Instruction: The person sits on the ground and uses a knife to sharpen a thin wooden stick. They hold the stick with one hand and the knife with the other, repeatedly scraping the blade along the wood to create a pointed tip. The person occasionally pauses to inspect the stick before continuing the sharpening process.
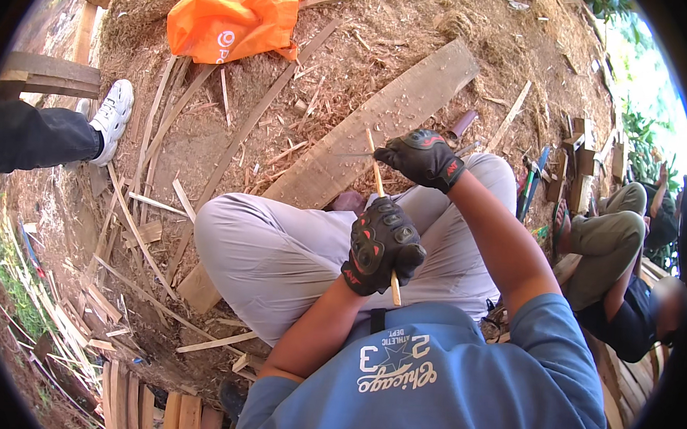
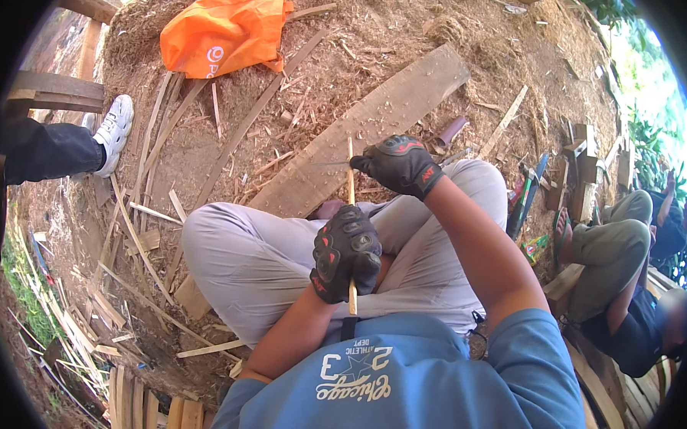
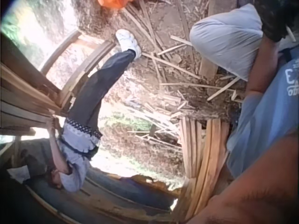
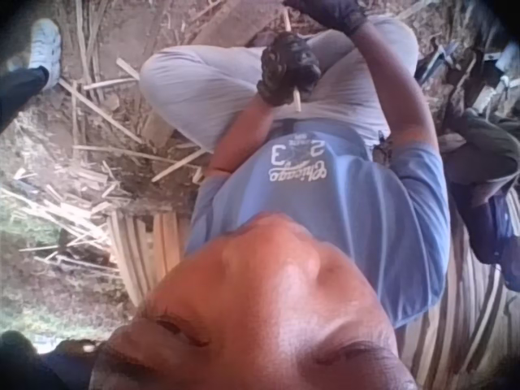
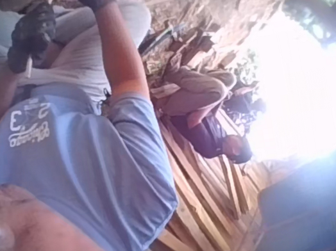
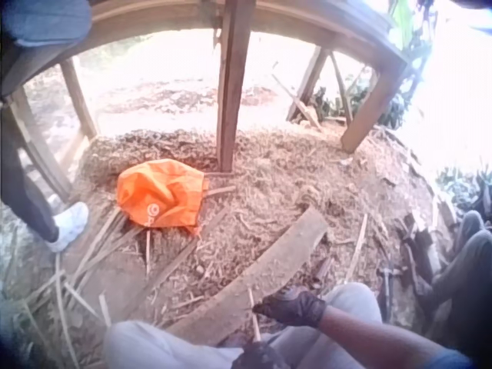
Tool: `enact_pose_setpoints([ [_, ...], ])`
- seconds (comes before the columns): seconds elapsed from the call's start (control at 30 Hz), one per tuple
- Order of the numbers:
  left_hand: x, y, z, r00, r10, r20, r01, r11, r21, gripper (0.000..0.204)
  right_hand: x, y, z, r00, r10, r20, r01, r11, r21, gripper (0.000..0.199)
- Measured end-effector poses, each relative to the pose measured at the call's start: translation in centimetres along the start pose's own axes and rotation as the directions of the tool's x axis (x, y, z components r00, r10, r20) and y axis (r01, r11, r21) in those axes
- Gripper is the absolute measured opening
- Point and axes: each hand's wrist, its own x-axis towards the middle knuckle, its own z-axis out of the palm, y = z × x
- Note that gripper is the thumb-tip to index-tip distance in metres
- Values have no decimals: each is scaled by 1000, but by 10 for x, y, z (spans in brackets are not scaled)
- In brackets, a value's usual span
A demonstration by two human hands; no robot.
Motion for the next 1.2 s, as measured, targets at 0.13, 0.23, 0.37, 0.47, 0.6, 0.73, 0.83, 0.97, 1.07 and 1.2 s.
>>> enact_pose_setpoints([
  [0.13, 3, 1, -2, 999, 45, 0, -45, 999, 30, 27, 8, 9, 9, 998, -12, -64, 8, 998, -70, 57],
  [0.23, 1, 1, 6, 999, 44, -18, -44, 998, 37, 28, 15, 43, 18, 991, 113, -74, -116, 992, -49, 57],
  [0.37, -2, -2, 6, 997, 70, -26, -69, 997, 31, 30, 9, 29, 12, 959, 240, -147, -230, 969, 87, 56],
  [0.47, 0, 0, 6, 995, 80, -67, -79, 997, 16, 28, -1, 17, 16, 911, 412, -27, -261, 625, 735, 61],
  [0.6, -4, 3, 11, 993, 114, -24, -113, 993, 46, 29, -41, -4, 46, 904, 304, 302, -294, -74, 953, 51],
  [0.73, -6, 11, 33, 982, 138, 133, -153, 982, 110, 32, -70, -40, 51, 888, 179, 423, -348, -338, 874, 35],
  [0.83, -14, 9, 41, 957, 148, 251, -197, 962, 186, 32, -76, -36, 56, 906, 134, 401, -333, -355, 873, 30],
  [0.97, -25, 16, 60, 966, 202, 161, -229, 958, 170, 31, -70, -11, 80, 897, 131, 421, -349, -372, 860, 27],
  [1.07, -38, 20, 61, 960, 188, 207, -232, 950, 210, 32, -57, -7, 102, 922, 167, 350, -293, -292, 911, 28],
  [1.2, -48, 30, 60, 942, 151, 299, -237, 931, 277, 29, -49, -6, 129, 946, 179, 269, -231, -207, 951, 35],
])
